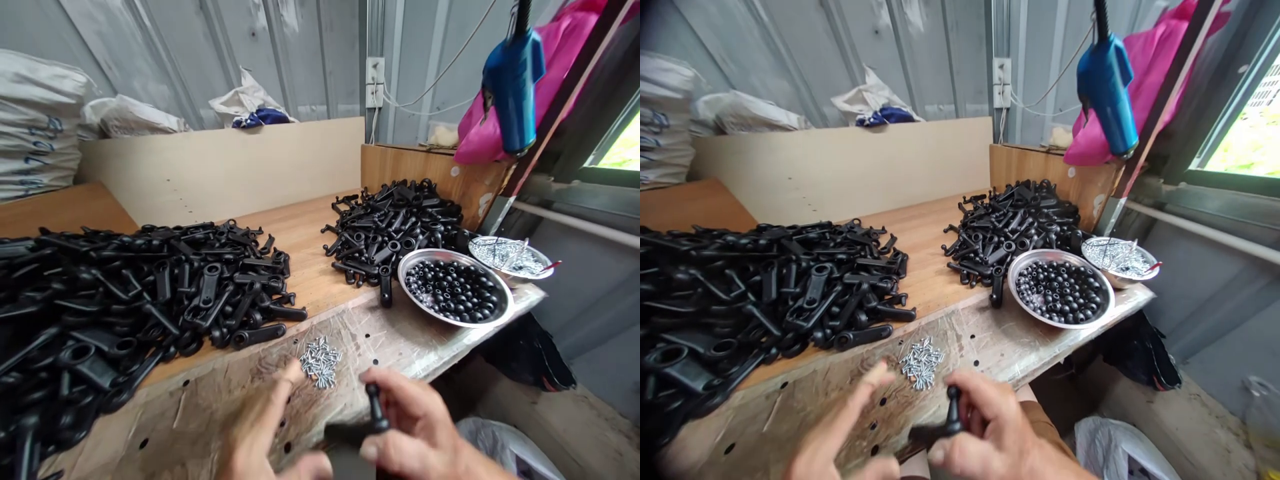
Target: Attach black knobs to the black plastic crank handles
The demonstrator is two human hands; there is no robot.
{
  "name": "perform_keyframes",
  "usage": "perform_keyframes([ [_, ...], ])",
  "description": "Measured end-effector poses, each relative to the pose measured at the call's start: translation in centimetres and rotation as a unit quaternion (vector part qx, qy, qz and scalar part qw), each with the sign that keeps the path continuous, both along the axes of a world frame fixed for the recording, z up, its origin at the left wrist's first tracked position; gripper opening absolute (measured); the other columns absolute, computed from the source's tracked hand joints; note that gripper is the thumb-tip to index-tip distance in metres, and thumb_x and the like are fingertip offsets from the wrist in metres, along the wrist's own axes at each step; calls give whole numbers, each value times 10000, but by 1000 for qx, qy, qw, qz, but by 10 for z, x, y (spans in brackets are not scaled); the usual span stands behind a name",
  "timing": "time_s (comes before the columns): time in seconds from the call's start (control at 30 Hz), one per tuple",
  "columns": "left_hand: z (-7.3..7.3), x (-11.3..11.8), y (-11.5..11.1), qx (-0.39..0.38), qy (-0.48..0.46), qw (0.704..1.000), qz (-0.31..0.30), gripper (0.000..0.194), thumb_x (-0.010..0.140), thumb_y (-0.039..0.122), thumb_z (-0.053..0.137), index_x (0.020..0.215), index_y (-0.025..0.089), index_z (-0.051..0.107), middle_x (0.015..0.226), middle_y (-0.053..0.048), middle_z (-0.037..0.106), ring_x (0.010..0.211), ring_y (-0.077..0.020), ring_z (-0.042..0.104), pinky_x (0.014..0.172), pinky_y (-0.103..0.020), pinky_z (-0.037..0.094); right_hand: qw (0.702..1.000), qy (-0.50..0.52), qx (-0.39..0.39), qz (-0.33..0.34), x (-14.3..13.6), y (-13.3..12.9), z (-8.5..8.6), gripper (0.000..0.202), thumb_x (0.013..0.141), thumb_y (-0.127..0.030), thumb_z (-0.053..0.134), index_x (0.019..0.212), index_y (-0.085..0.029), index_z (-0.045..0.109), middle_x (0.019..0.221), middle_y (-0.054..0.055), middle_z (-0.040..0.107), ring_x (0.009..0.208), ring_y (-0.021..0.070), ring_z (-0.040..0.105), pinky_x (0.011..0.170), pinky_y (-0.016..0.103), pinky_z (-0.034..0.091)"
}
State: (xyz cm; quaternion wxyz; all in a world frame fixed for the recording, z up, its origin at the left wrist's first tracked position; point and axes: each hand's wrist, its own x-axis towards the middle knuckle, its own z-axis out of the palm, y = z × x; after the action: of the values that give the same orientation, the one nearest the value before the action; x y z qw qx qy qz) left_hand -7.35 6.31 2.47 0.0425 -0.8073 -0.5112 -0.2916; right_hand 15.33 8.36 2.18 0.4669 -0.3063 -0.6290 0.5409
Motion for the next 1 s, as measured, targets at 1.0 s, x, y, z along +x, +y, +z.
perform_keyframes([
  [1.0, -10, -97, 80, 160, 62, 932, 320, 328, 883, 285, 425, 1067, 102, 625, 1104, -178, 612, 764, -260, 659, 586, -339, 516, 641, -717, 239, -132, 16, 219, 124, 262, 841, -203, 544, 1096, -201, 608, 1081, 81, 630, 1017, 240, 578, 762, 295, 437],
])
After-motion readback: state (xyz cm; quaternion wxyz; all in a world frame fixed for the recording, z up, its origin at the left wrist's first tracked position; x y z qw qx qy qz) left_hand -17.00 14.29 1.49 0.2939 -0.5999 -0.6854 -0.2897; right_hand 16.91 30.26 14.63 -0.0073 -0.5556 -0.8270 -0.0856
